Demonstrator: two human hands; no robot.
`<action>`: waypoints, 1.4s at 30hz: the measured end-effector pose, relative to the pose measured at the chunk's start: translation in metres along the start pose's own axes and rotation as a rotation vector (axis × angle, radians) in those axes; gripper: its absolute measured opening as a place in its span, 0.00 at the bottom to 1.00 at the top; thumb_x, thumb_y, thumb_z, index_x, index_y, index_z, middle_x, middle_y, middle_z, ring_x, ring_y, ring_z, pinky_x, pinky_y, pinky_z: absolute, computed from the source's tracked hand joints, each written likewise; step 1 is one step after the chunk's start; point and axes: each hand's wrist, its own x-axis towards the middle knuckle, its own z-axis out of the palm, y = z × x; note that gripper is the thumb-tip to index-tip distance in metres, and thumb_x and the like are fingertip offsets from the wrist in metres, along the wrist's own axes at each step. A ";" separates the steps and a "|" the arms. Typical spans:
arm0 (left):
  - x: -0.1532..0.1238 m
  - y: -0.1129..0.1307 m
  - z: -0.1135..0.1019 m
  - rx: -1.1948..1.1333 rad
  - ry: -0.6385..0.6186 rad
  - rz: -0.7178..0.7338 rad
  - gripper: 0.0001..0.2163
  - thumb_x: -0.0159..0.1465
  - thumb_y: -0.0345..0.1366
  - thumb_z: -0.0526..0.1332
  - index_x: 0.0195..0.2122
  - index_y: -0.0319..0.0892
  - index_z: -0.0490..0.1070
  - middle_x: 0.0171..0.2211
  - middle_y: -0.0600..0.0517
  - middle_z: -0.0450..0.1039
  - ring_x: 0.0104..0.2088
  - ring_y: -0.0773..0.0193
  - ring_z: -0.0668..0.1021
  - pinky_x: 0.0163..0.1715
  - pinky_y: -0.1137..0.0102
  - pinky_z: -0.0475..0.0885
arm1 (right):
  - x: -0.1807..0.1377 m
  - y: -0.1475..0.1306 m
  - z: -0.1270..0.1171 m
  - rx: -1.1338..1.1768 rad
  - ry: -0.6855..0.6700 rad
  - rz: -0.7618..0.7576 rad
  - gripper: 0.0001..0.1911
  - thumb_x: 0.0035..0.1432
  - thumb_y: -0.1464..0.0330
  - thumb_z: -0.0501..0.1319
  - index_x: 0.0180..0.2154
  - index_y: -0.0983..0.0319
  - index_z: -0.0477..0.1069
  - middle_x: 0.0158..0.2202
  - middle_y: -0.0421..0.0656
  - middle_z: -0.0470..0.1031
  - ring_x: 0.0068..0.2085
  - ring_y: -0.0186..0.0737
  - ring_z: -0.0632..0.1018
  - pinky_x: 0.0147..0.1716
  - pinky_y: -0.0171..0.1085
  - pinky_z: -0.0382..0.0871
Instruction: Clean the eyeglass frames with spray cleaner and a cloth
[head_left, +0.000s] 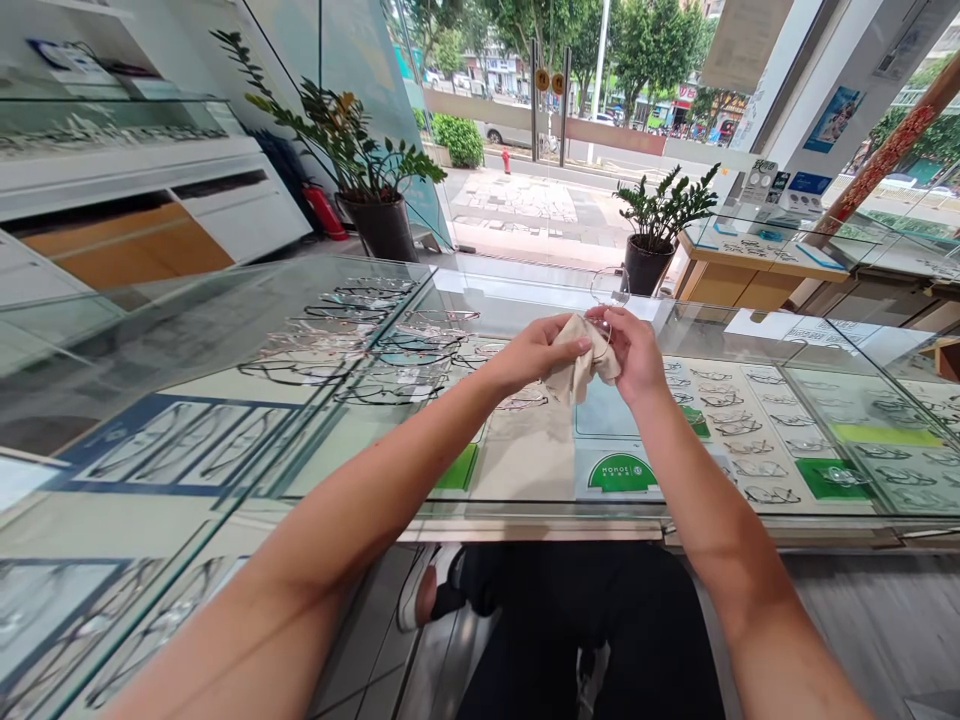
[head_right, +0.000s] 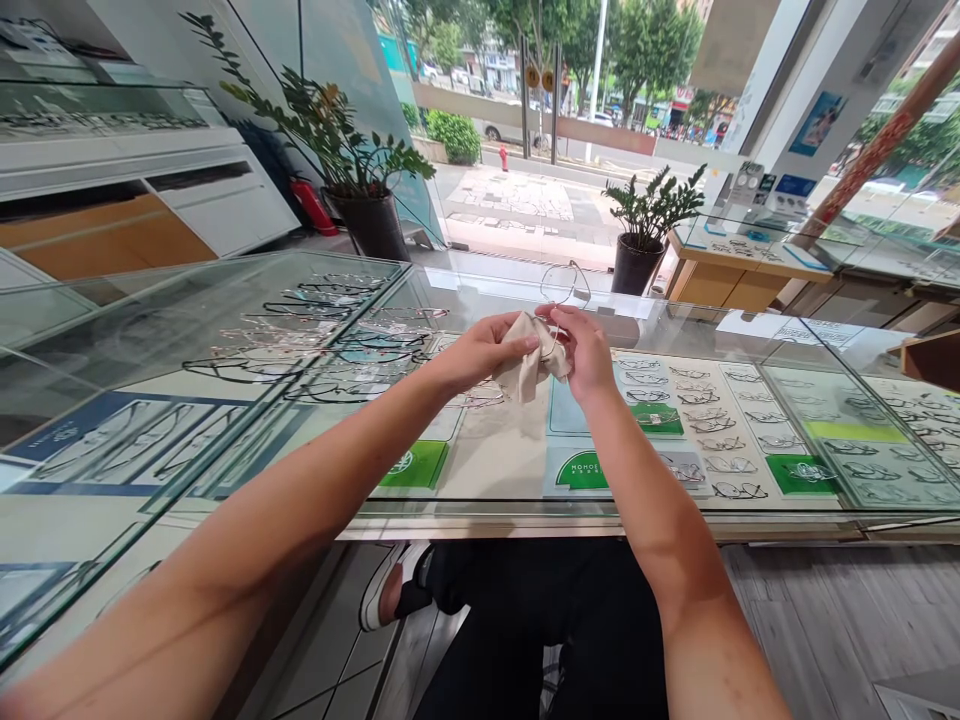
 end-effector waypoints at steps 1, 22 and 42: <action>0.000 -0.001 -0.001 -0.002 -0.017 -0.021 0.25 0.54 0.51 0.76 0.41 0.37 0.73 0.31 0.51 0.76 0.28 0.67 0.76 0.28 0.72 0.68 | -0.001 0.000 0.000 -0.005 -0.004 0.006 0.12 0.49 0.58 0.67 0.32 0.59 0.78 0.38 0.43 0.80 0.37 0.40 0.76 0.36 0.39 0.72; -0.001 -0.006 0.001 0.016 -0.029 -0.023 0.22 0.56 0.49 0.74 0.42 0.39 0.73 0.30 0.51 0.75 0.26 0.67 0.75 0.25 0.71 0.68 | -0.004 -0.002 0.004 -0.008 0.009 0.013 0.09 0.51 0.60 0.65 0.32 0.58 0.77 0.41 0.43 0.81 0.38 0.40 0.76 0.39 0.40 0.74; 0.000 -0.001 0.011 0.121 0.157 0.061 0.24 0.57 0.58 0.69 0.34 0.40 0.68 0.21 0.57 0.69 0.22 0.68 0.72 0.23 0.71 0.65 | -0.006 -0.002 0.006 -0.051 -0.069 0.053 0.10 0.51 0.59 0.65 0.34 0.57 0.77 0.40 0.40 0.80 0.35 0.35 0.74 0.32 0.36 0.66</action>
